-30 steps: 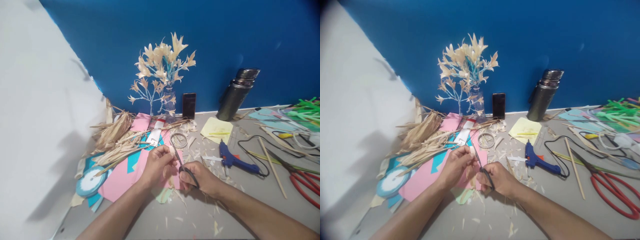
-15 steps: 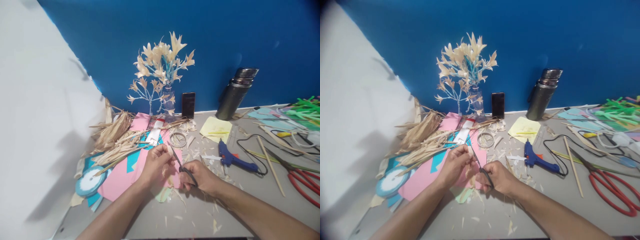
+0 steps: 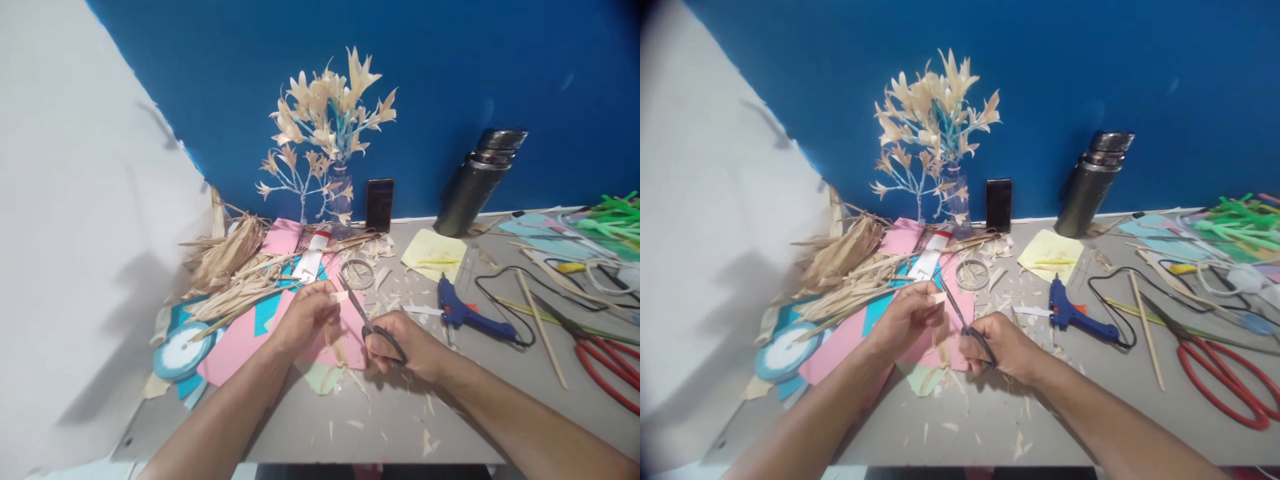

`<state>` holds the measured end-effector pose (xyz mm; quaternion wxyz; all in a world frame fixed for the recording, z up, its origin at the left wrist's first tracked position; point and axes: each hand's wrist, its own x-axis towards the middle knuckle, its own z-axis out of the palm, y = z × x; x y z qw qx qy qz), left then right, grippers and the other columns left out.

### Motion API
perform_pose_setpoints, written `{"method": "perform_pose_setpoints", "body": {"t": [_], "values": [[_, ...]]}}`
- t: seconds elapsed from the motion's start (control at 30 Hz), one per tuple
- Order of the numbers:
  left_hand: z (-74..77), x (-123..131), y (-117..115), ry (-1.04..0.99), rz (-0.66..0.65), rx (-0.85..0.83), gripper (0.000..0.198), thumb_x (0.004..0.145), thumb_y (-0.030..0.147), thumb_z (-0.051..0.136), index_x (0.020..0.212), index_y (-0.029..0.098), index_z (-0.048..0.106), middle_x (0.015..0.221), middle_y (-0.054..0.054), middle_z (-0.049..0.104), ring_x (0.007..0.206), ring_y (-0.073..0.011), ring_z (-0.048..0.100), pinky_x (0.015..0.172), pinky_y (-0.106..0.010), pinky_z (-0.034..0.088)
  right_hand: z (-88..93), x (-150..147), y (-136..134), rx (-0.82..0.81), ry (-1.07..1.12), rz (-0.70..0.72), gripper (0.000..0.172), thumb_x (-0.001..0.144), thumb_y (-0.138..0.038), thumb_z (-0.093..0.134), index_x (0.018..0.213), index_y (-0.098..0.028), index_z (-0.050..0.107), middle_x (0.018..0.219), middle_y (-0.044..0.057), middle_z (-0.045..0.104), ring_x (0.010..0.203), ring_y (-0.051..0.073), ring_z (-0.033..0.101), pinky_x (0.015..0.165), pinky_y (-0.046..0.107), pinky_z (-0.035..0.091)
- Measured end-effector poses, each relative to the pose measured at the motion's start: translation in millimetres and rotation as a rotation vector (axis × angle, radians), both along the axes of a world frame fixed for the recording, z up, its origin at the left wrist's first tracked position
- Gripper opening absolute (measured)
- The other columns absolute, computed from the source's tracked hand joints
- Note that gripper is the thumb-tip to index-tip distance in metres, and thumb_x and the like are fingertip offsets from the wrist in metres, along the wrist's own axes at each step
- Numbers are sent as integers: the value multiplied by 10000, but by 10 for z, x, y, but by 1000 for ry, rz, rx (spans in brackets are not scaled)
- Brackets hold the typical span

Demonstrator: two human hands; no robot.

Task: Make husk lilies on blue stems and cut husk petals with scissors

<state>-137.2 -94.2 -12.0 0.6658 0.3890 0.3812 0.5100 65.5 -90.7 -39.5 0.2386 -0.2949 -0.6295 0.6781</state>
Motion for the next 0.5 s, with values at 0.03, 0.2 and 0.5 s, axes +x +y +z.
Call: {"method": "perform_pose_setpoints", "body": {"t": [0.03, 0.2, 0.5], "values": [[4, -14, 3, 1, -12, 5, 140, 658, 169, 625, 577, 168, 512, 475, 60, 381, 462, -86, 355, 516, -251, 259, -2, 6, 3, 5, 1, 18, 669, 744, -772, 662, 600, -121, 611, 515, 35, 581, 463, 91, 410, 464, 232, 244], [25, -46, 10, 31, -27, 22, 172, 645, 164, 629, 543, 168, 490, 490, 62, 356, 475, -85, 344, 537, -258, 271, -45, 27, 13, -22, 48, 109, 636, 780, -740, 658, 666, -115, 635, 546, 44, 609, 469, 91, 401, 463, 232, 233], [29, -91, 37, 83, -72, -5, 55, 589, 138, 641, 596, 143, 587, 520, 43, 436, 474, -76, 370, 521, -248, 280, -60, 77, 28, 31, -13, 182, 584, 835, -675, 649, 638, -127, 603, 527, 7, 562, 471, 89, 400, 477, 234, 248]]}}
